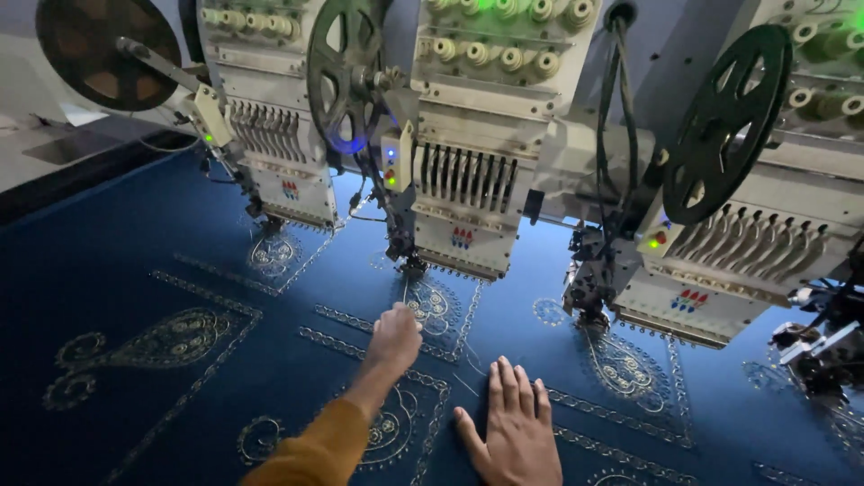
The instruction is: Operating and adjusting a multi-head industrial embroidery machine, including threading needles and checking fabric alignment.
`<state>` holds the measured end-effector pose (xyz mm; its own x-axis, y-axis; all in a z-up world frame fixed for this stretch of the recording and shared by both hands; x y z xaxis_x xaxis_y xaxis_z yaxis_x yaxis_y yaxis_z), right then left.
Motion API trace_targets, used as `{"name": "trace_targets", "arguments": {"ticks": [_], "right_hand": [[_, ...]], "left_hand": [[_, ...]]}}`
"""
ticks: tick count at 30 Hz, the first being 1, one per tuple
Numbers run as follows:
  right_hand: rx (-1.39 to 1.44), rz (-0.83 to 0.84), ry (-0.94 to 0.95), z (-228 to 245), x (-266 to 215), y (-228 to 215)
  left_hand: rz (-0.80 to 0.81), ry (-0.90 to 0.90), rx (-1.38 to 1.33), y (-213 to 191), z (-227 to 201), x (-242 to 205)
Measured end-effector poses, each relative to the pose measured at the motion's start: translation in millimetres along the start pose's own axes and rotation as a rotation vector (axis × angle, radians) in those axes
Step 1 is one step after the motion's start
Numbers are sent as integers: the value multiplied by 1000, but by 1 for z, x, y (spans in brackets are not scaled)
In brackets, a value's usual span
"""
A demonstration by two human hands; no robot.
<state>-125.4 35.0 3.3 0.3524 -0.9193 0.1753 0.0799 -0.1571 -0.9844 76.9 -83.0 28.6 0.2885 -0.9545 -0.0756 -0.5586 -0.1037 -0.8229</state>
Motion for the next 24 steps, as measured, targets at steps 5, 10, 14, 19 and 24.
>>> {"name": "trace_targets", "arguments": {"ticks": [5,10,14,19,24], "right_hand": [[122,103,44,2,0,-17],[115,111,60,7,-1,-15],[124,94,46,8,5,-22],[131,104,64,13,4,-21],[186,147,66,18,10,-27]], "left_hand": [[215,30,134,-42,-39,-39],[135,278,794,-3,-46,-8],[263,87,259,8,-24,28],[257,-61,-222,3,-1,16],[251,-142,-114,10,2,1]]}}
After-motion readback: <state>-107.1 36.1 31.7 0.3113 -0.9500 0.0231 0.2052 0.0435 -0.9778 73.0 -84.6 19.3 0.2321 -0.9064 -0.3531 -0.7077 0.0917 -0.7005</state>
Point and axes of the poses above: each hand's wrist, its own x-axis towards the middle knuckle, its own y-axis out of the palm, z = x × y, the point moved 9 cm from there along x, towards the middle knuckle, and after that the axes turned 9 degrees about -y, right-handed, at the moved point
